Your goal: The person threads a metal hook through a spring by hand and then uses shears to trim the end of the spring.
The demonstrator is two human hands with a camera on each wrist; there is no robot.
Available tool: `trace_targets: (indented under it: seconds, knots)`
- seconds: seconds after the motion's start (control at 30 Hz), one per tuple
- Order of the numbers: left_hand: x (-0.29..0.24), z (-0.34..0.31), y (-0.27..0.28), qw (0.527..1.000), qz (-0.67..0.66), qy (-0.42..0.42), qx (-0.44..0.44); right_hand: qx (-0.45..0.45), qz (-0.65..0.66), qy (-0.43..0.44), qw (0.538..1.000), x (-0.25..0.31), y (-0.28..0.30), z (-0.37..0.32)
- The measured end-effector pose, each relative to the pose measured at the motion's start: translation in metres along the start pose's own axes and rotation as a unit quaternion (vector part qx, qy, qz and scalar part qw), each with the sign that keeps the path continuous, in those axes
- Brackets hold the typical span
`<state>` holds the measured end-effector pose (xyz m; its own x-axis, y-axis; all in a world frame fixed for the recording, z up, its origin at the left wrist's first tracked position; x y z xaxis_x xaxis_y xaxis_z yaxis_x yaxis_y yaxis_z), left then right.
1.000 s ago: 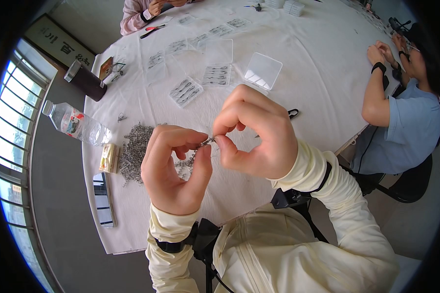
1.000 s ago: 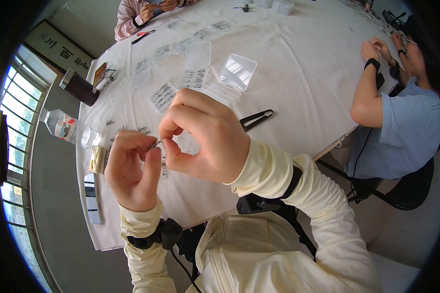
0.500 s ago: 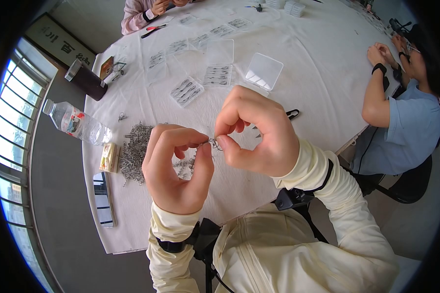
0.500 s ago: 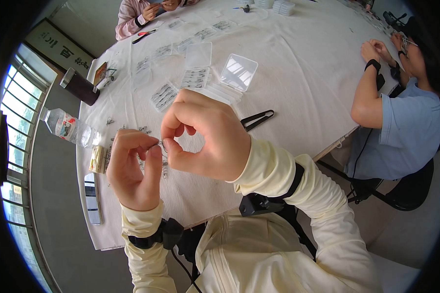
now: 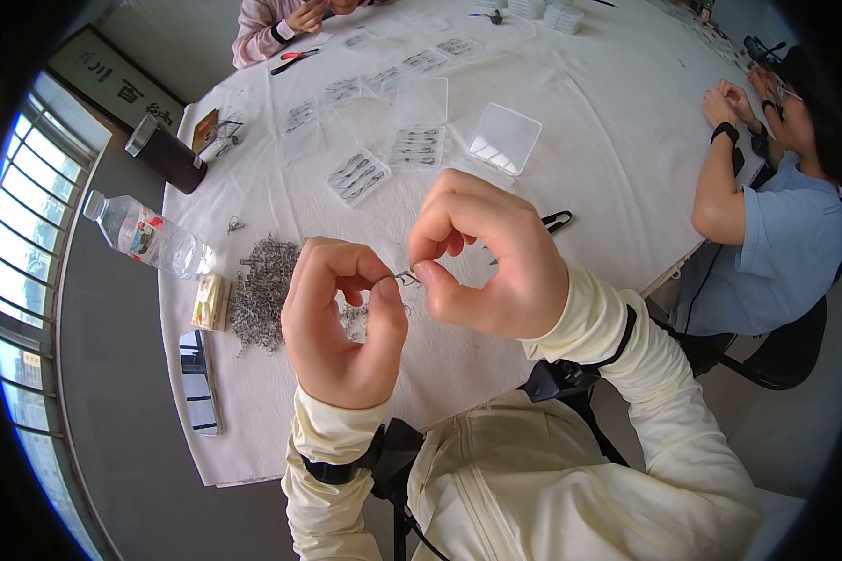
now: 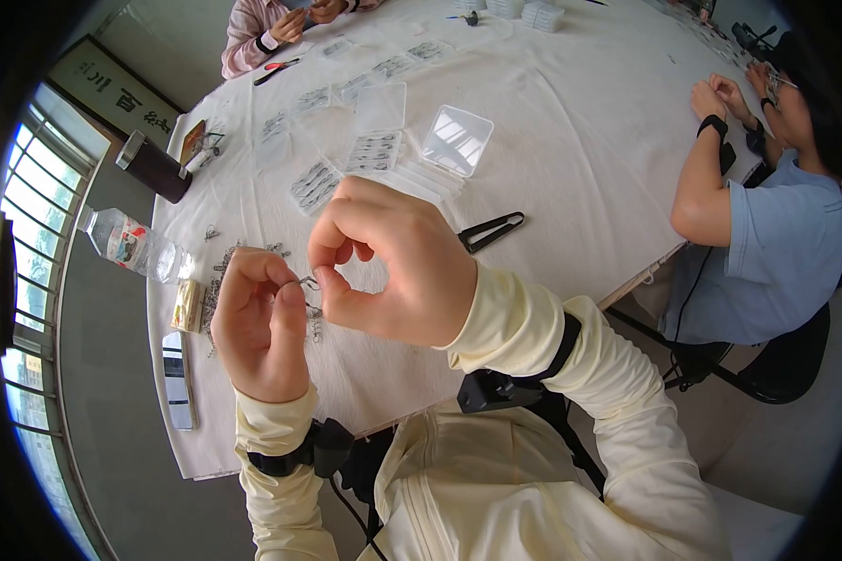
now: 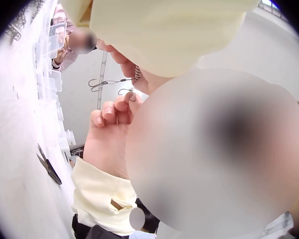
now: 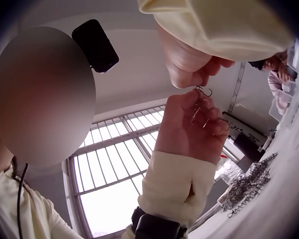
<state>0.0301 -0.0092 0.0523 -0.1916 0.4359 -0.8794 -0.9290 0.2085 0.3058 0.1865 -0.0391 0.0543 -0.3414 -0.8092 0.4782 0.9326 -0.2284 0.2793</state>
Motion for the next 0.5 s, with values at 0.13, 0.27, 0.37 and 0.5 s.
trace_targets:
  seconds: [0.13, 0.27, 0.37, 0.5]
  knots:
    - [0.0013, -0.0002, 0.0013, 0.999, -0.038, 0.015, 0.004, -0.003, 0.024, -0.018, 1.0, -0.0023, 0.0014, -0.0003]
    - [0.0003, -0.0002, 0.0017, 0.997, -0.065, 0.029, 0.016, -0.001, 0.03, -0.009, 1.0, -0.0014, 0.0017, 0.0016]
    - [-0.0032, -0.0003, 0.0026, 0.995, -0.087, 0.047, 0.024, 0.019, 0.057, -0.014, 0.998, -0.0027, 0.0007, 0.0002]
    - [-0.0017, 0.0001, 0.003, 0.994, -0.094, 0.054, 0.016, 0.024, 0.049, -0.002, 0.999, 0.0009, -0.0017, 0.0032]
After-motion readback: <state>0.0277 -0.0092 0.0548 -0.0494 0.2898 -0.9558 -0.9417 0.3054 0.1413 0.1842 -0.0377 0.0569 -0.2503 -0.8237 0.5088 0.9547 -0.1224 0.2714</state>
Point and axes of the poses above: each hand's wrist, its own z-axis towards the middle knuckle, its own y-axis out of the back of the hand, x = y × z, the point moved 4 cm from there along z, towards the middle knuckle, and after that the axes turned 13 degrees about y, right-handed, at the moved point
